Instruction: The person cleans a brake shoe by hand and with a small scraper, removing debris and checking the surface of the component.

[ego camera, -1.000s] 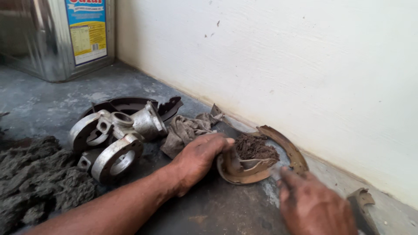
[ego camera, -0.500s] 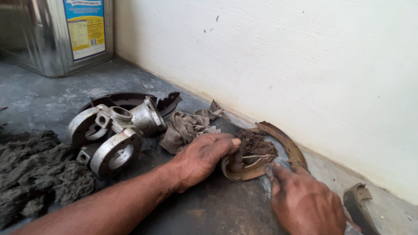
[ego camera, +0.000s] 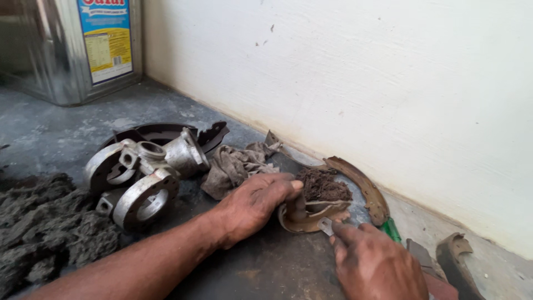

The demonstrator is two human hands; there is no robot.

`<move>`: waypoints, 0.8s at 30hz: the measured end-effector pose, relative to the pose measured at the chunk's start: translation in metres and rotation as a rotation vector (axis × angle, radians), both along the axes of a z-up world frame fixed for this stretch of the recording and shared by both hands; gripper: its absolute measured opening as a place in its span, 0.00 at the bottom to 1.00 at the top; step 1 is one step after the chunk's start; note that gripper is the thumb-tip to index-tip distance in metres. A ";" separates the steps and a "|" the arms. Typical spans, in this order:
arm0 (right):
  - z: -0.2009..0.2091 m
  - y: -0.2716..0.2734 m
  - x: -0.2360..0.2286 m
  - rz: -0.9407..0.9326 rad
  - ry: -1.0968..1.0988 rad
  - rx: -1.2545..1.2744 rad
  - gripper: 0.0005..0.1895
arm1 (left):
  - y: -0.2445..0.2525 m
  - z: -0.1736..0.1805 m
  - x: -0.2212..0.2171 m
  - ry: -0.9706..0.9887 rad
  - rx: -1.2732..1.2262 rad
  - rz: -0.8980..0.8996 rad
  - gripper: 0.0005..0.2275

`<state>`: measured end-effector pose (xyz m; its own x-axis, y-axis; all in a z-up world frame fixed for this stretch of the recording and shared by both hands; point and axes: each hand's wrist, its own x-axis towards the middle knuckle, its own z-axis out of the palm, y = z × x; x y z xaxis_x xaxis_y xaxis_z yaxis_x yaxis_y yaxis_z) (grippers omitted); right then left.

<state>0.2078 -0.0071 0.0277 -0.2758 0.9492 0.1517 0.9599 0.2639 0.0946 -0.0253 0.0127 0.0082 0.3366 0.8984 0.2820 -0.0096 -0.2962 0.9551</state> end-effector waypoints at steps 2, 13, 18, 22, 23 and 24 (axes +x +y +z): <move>0.006 0.003 0.008 -0.154 -0.047 -0.050 0.18 | 0.001 0.001 0.000 -0.005 -0.021 -0.003 0.22; 0.016 -0.005 -0.004 -0.277 -0.074 -0.165 0.19 | 0.001 0.000 0.000 0.011 -0.027 0.008 0.22; -0.003 -0.001 -0.006 -0.028 0.006 -0.093 0.17 | 0.001 -0.002 -0.001 0.004 0.028 0.004 0.21; -0.002 0.002 0.009 -0.075 0.089 -0.061 0.17 | 0.001 -0.005 0.000 -0.040 0.000 -0.026 0.21; -0.001 0.002 0.008 -0.133 0.080 -0.115 0.18 | 0.002 -0.006 0.000 -0.021 0.000 -0.018 0.21; 0.000 0.003 0.006 -0.191 0.071 -0.164 0.18 | 0.004 -0.006 -0.001 -0.001 0.006 -0.012 0.21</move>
